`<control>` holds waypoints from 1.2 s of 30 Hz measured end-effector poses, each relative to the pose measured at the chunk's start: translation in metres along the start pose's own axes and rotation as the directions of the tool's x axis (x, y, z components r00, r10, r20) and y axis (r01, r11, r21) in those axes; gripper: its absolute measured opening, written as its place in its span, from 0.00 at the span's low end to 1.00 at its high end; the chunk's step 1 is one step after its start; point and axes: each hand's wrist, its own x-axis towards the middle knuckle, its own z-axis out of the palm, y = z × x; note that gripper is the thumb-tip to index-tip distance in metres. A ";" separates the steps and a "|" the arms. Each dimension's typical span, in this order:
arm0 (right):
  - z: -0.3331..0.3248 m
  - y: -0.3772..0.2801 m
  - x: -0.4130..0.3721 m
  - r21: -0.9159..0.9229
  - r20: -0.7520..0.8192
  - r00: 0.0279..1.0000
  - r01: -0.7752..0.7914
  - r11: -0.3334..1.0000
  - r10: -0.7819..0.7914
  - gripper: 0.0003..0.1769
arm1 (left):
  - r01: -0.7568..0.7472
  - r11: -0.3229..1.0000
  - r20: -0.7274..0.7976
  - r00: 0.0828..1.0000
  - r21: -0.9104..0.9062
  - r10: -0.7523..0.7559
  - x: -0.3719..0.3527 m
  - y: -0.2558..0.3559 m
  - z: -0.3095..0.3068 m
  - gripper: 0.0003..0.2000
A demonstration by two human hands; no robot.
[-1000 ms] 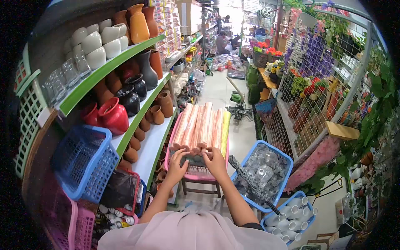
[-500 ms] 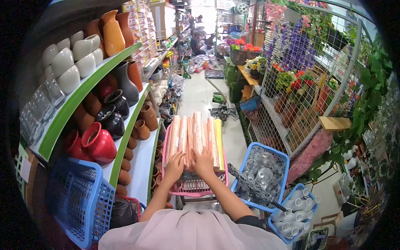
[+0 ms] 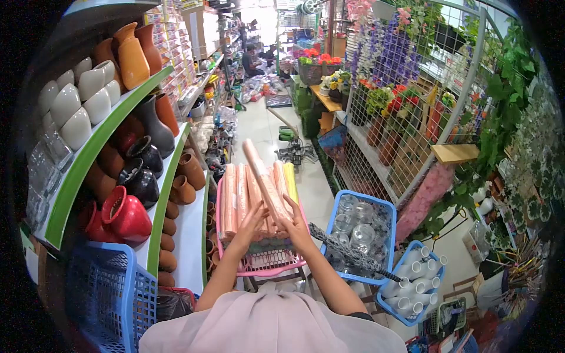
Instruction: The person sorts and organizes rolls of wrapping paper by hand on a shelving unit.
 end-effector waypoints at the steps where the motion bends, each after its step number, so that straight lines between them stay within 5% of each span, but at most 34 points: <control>1: -0.002 0.001 -0.007 0.025 0.035 0.995 0.090 0.996 -0.091 0.35 | 0.007 1.000 0.011 1.000 -0.004 -0.007 0.001 -0.001 0.007 0.31; 3: -0.020 0.025 -0.012 -0.085 0.070 0.986 0.158 0.984 -0.153 0.38 | 0.151 0.950 0.151 0.982 -0.272 -0.113 0.000 -0.001 0.026 0.34; 5: -0.021 0.032 -0.026 -0.232 0.105 0.935 0.355 0.906 -0.339 0.38 | 0.021 0.925 0.123 0.992 -0.379 0.028 -0.001 -0.001 0.050 0.35; 10: -0.033 0.006 -0.081 -0.217 0.052 0.988 0.155 0.964 -0.147 0.28 | -0.199 0.944 0.005 0.978 -0.262 0.208 -0.005 -0.019 0.090 0.34; 13: -0.064 0.018 -0.104 -0.111 0.031 0.997 0.076 0.991 -0.073 0.26 | -0.144 0.935 0.002 0.988 -0.325 0.153 -0.018 -0.021 0.114 0.33; 15: -0.084 0.004 -0.125 -0.263 -0.071 0.997 -0.006 0.965 -0.013 0.16 | -0.197 0.925 -0.039 0.980 -0.324 0.195 -0.024 -0.030 0.130 0.28; 17: -0.128 0.015 -0.138 -0.581 -0.124 0.991 -0.026 0.813 -0.057 0.14 | -0.003 0.968 -0.024 1.000 -0.252 -0.003 -0.034 -0.037 0.140 0.20; 20: -0.199 0.026 -0.158 -0.884 -0.303 0.934 -0.201 0.422 -0.190 0.17 | -0.025 0.948 -0.083 0.997 -0.317 -0.001 -0.052 -0.044 0.159 0.14; 21: -0.224 0.038 -0.166 -0.931 -0.330 0.914 -0.272 0.244 -0.237 0.20 | -0.005 0.939 -0.052 0.999 -0.344 -0.013 -0.058 -0.048 0.162 0.15; 24: -0.264 0.056 -0.178 -0.926 -0.377 0.892 -0.366 0.092 -0.249 0.26 | -0.001 0.906 -0.028 1.000 -0.423 -0.012 -0.077 -0.057 0.176 0.15; 27: -0.276 0.067 -0.175 -0.927 -0.375 0.923 -0.372 0.055 -0.082 0.29 | 0.066 0.844 0.050 0.998 -0.533 -0.047 -0.095 -0.062 0.184 0.18; 31: -0.277 0.079 -0.166 -0.962 -0.265 0.958 -0.271 -0.044 -0.108 0.29 | 0.202 0.734 0.200 0.975 -0.649 -0.092 -0.120 -0.062 0.192 0.19; 36: -0.270 0.070 -0.170 -0.973 -0.209 0.944 -0.175 0.150 -0.256 0.24 | 0.209 0.772 0.170 0.977 -0.601 -0.132 -0.150 -0.070 0.190 0.22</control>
